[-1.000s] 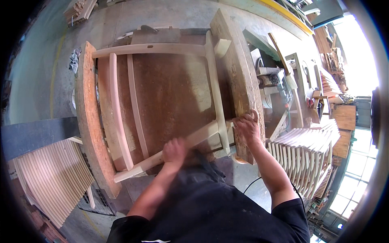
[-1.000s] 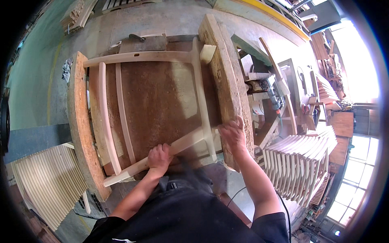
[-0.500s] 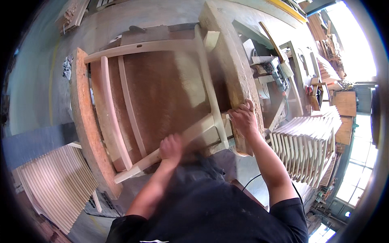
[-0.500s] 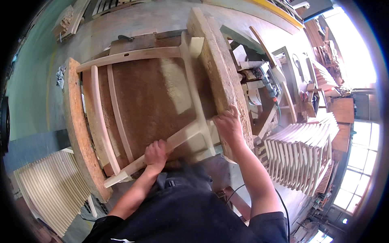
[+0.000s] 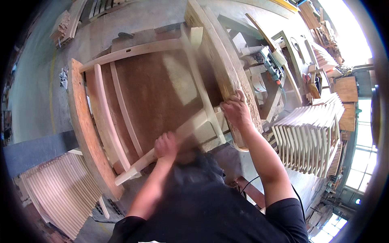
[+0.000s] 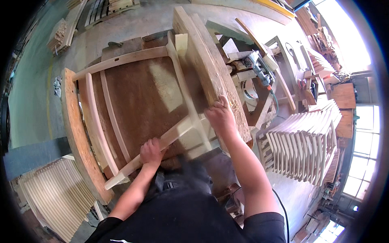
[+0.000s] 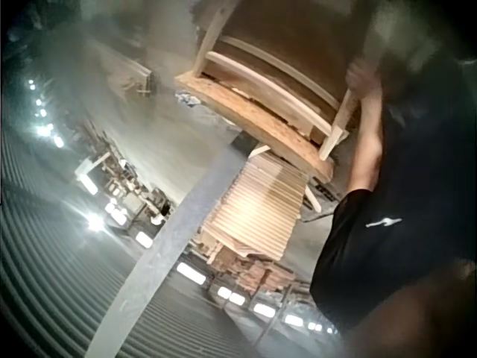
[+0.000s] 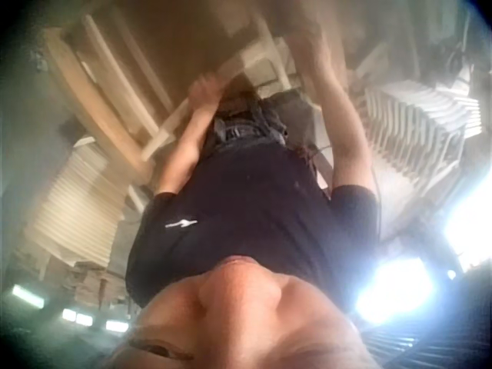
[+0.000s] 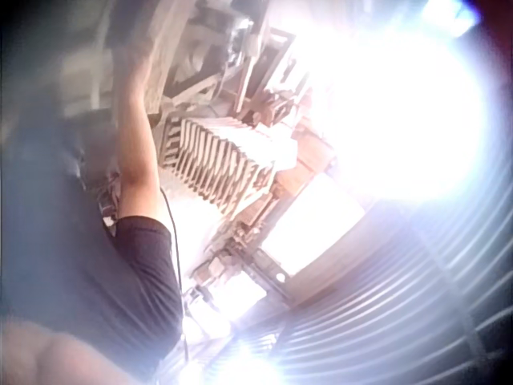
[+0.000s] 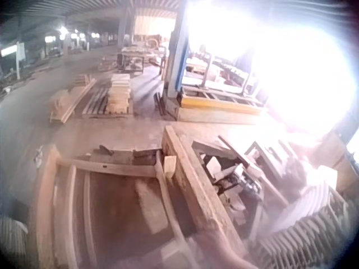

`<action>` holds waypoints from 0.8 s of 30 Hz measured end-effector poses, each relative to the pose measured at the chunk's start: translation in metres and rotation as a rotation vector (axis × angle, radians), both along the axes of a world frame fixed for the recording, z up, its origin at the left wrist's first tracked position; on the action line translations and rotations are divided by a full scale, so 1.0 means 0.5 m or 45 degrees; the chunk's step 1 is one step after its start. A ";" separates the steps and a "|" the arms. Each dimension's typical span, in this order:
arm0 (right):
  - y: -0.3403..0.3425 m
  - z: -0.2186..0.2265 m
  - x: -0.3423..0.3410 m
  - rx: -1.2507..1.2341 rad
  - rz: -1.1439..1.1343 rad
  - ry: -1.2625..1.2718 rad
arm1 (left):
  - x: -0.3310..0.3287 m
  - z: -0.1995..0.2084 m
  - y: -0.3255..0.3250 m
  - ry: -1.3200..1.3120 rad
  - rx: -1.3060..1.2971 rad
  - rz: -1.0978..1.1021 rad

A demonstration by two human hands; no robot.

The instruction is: The person assembles a wooden chair frame by inserting and hammering dowels into place. They use a pneumatic nail gun to secure joints and a brush to apply finish to the assembled parts. The person handles wooden slats, dowels, and the chair frame throughout the process.

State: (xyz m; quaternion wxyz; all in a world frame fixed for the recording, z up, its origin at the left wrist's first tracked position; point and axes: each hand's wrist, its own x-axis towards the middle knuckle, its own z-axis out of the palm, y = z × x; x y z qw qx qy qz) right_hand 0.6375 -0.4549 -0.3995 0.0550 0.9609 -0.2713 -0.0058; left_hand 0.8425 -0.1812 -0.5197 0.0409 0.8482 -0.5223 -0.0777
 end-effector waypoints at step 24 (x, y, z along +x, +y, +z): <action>-0.007 -0.011 -0.005 0.085 -0.048 0.102 | -0.003 0.045 -0.012 0.147 -0.009 0.042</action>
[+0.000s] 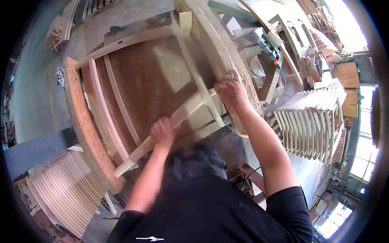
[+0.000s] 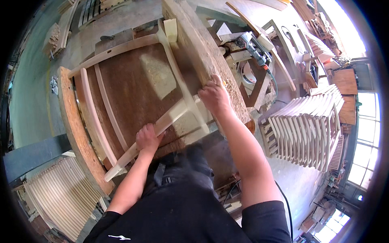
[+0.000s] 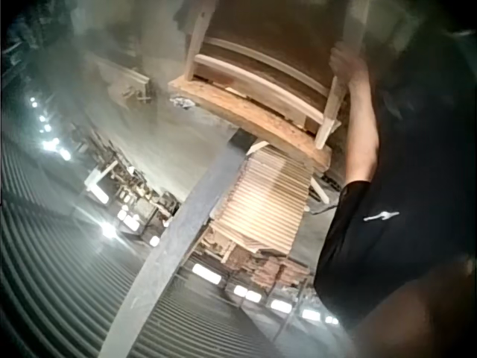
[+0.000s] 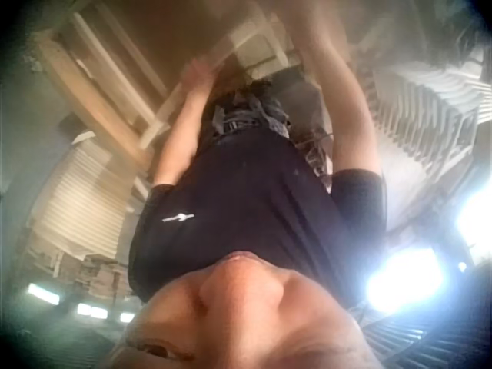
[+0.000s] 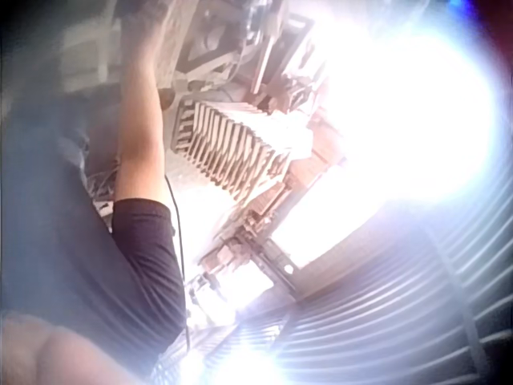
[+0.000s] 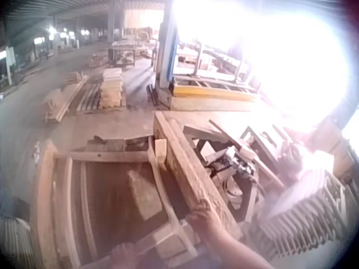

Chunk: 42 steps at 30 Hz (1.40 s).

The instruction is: The person assembles a wooden chair frame by inserting and hammering dowels into place. They use a pneumatic nail gun to secure joints and a brush to apply finish to the assembled parts. The person handles wooden slats, dowels, and the chair frame throughout the process.

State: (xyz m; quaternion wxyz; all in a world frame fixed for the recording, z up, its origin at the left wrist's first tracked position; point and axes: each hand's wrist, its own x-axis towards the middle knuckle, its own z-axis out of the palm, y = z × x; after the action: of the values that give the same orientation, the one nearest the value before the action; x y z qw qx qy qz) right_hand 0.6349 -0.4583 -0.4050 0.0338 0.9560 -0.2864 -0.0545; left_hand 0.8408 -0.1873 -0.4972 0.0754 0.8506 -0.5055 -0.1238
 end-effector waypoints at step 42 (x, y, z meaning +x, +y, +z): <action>0.008 0.002 0.004 -0.129 0.064 -0.129 | -0.004 0.011 -0.010 -0.055 -0.026 0.085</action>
State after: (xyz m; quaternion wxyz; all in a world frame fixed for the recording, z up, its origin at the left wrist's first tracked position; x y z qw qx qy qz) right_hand 0.6369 -0.4544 -0.4038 0.0690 0.9614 -0.2661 0.0094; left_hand 0.8386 -0.1924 -0.4916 0.0772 0.8687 -0.4795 -0.0977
